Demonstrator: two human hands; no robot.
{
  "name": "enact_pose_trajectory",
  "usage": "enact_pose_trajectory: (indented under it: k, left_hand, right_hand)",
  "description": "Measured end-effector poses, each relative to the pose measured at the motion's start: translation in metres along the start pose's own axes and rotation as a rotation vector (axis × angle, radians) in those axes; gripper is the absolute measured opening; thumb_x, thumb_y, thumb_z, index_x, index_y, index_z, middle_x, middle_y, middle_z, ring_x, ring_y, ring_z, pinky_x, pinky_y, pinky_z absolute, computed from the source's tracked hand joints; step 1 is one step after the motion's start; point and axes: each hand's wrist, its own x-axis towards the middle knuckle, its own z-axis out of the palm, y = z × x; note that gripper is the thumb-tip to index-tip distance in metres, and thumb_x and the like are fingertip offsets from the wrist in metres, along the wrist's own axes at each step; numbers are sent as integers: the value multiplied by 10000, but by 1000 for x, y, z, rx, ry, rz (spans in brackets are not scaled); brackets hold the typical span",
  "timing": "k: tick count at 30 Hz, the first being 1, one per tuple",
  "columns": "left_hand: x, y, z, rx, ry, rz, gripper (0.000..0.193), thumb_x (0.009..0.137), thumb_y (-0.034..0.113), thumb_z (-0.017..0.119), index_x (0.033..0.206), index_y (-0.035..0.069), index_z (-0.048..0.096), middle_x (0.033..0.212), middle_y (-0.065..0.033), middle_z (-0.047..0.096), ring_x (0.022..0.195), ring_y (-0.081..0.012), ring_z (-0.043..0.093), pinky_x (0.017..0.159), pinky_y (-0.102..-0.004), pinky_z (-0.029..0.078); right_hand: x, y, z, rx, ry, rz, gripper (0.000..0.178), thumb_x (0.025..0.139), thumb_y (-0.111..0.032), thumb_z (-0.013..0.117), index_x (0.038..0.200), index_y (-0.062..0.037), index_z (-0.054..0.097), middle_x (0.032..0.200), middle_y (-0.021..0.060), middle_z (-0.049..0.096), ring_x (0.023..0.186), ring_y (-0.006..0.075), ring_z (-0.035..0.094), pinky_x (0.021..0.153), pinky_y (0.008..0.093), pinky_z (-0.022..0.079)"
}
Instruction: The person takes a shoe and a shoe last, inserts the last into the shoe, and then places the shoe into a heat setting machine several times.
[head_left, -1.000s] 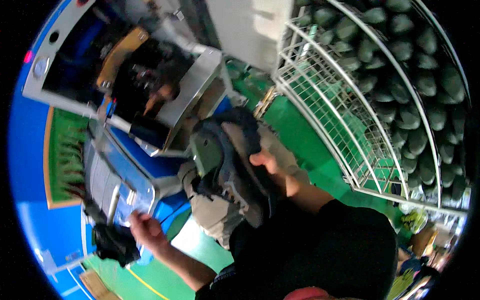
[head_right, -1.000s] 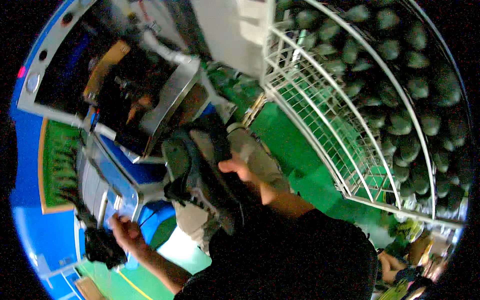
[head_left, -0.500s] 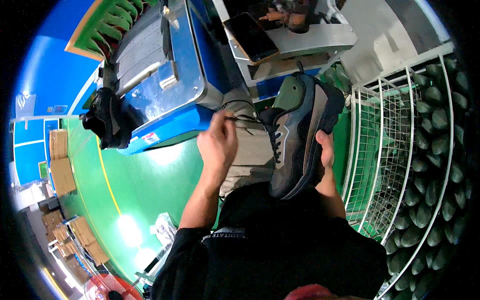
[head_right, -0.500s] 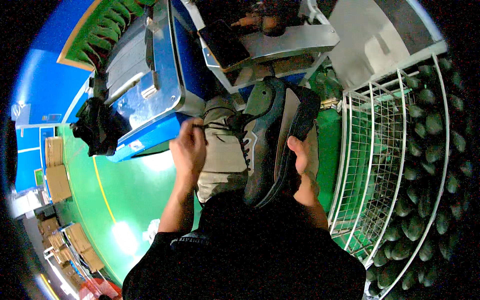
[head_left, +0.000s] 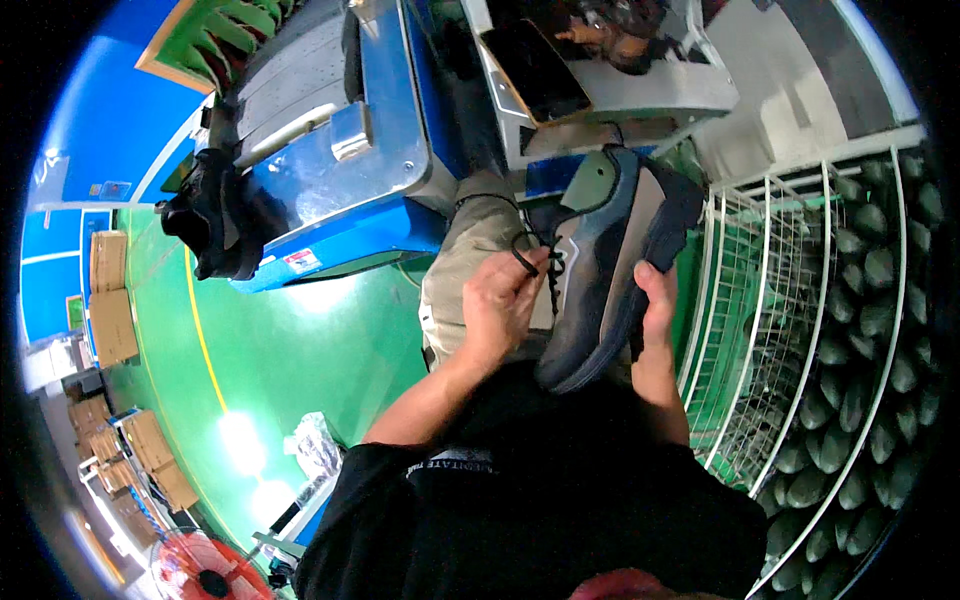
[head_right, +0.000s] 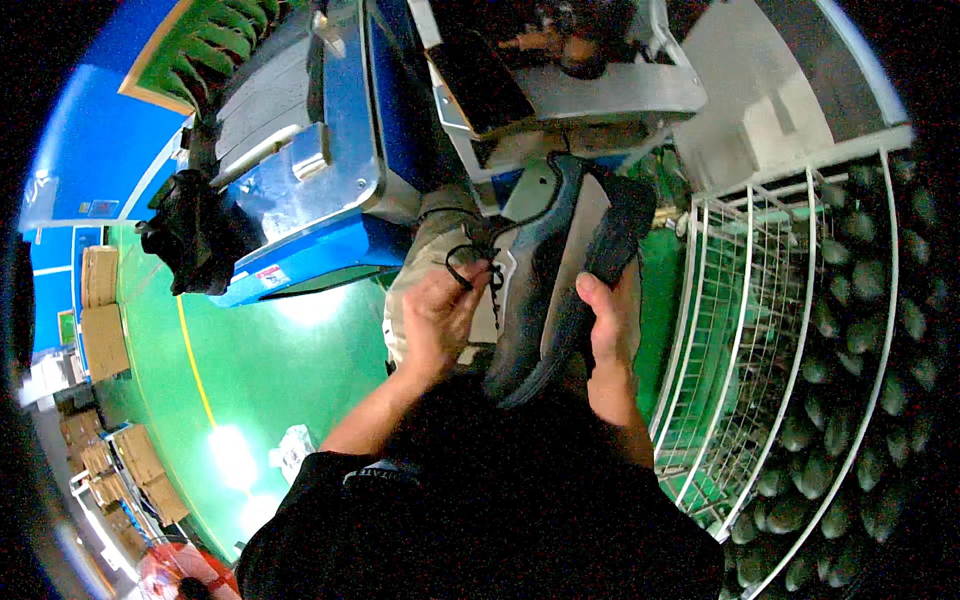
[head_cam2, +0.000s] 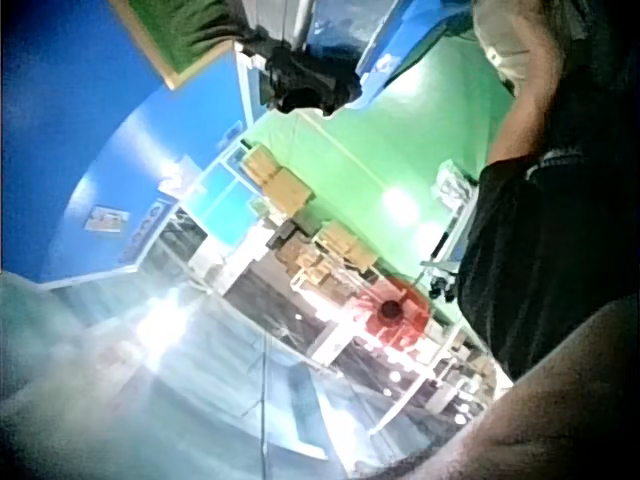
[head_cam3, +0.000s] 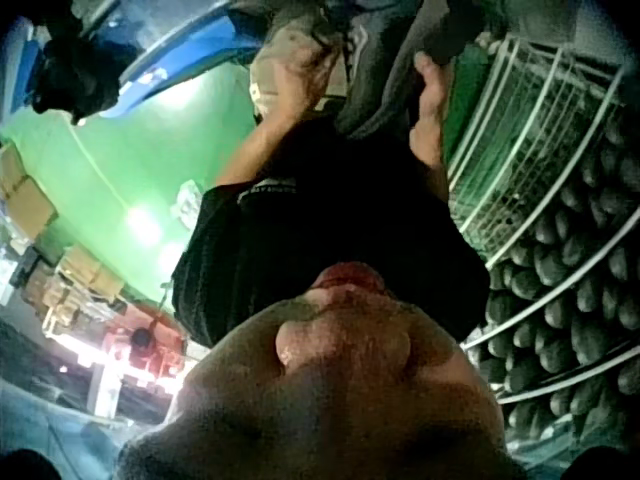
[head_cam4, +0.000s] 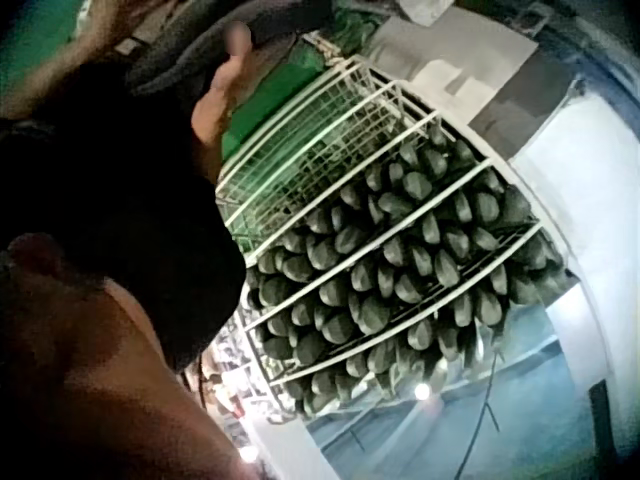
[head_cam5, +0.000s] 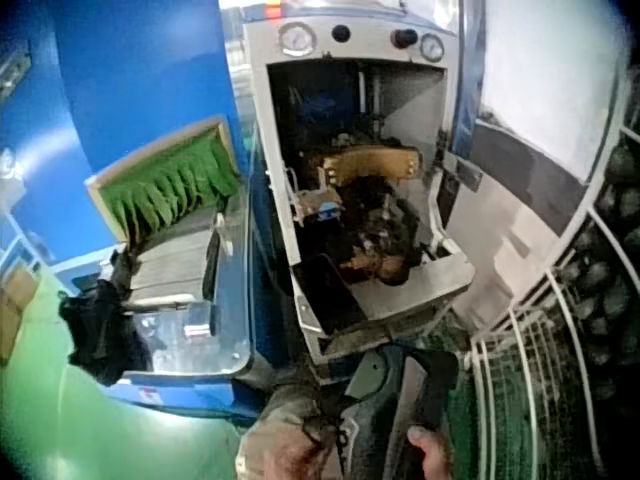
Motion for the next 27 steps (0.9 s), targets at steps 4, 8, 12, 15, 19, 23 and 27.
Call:
enact_pose_trajectory:
  k: [4, 8, 12, 15, 19, 23, 27]
  left_hand:
    - [-2, 0, -5, 29, 32, 192, 263, 800, -11, 749, 1057, 27, 706, 774, -167, 663, 677, -329, 642, 584, -390, 508]
    - [6, -1, -21, -86, -85, 151, 240, 808, 35, 756, 1044, 16, 718, 742, -171, 651, 623, -318, 628, 549, -392, 489]
    - [13, 6, -34, -95, -296, -246, 175, 874, 135, 714, 1011, 28, 706, 696, -56, 642, 601, -114, 569, 552, -291, 459]
    - [26, 9, -47, -194, -576, -368, 154, 881, 147, 698, 982, 37, 663, 648, 16, 552, 595, -56, 461, 534, -262, 394]
    - [37, 1, -42, -442, -907, -360, 165, 872, 152, 729, 950, 55, 621, 684, 36, 518, 645, -45, 441, 578, -246, 386]
    - [25, 1, -31, -478, -912, -185, 119, 896, 143, 740, 936, 51, 676, 713, 40, 582, 669, -31, 486, 593, -241, 406]
    - [6, -10, -16, -600, -715, -654, 200, 970, 186, 671, 1076, 24, 722, 788, 23, 656, 756, -48, 572, 672, -245, 475]
  right_hand:
    - [-8, 3, 1, 121, -46, -54, 801, 744, -275, 692, 1452, -18, 421, 1308, 89, 554, 1151, 221, 559, 949, 330, 470]
    - [-11, 7, -9, 51, -35, -9, 772, 758, -273, 680, 1438, -12, 428, 1299, 106, 547, 1126, 246, 555, 1007, 363, 423]
    - [-8, 6, 2, -67, -85, -152, 616, 785, -312, 601, 1298, 22, 527, 1152, 133, 614, 1003, 249, 618, 885, 363, 498]
    - [-16, -12, 8, 9, -207, -53, 581, 801, -336, 588, 1259, 21, 563, 1134, 139, 635, 972, 245, 638, 850, 367, 518]
    - [-21, 2, 16, 472, -59, 334, 558, 838, -376, 585, 1246, 4, 585, 1158, 128, 640, 975, 238, 639, 854, 371, 515]
    - [-18, 8, 20, 719, -216, 360, 511, 889, -372, 584, 1248, -8, 570, 1105, 141, 673, 896, 273, 675, 779, 397, 553]
    - [-6, 28, -7, 844, -195, 446, 572, 932, -470, 563, 1312, -43, 537, 1178, 106, 640, 1001, 257, 628, 909, 373, 498]
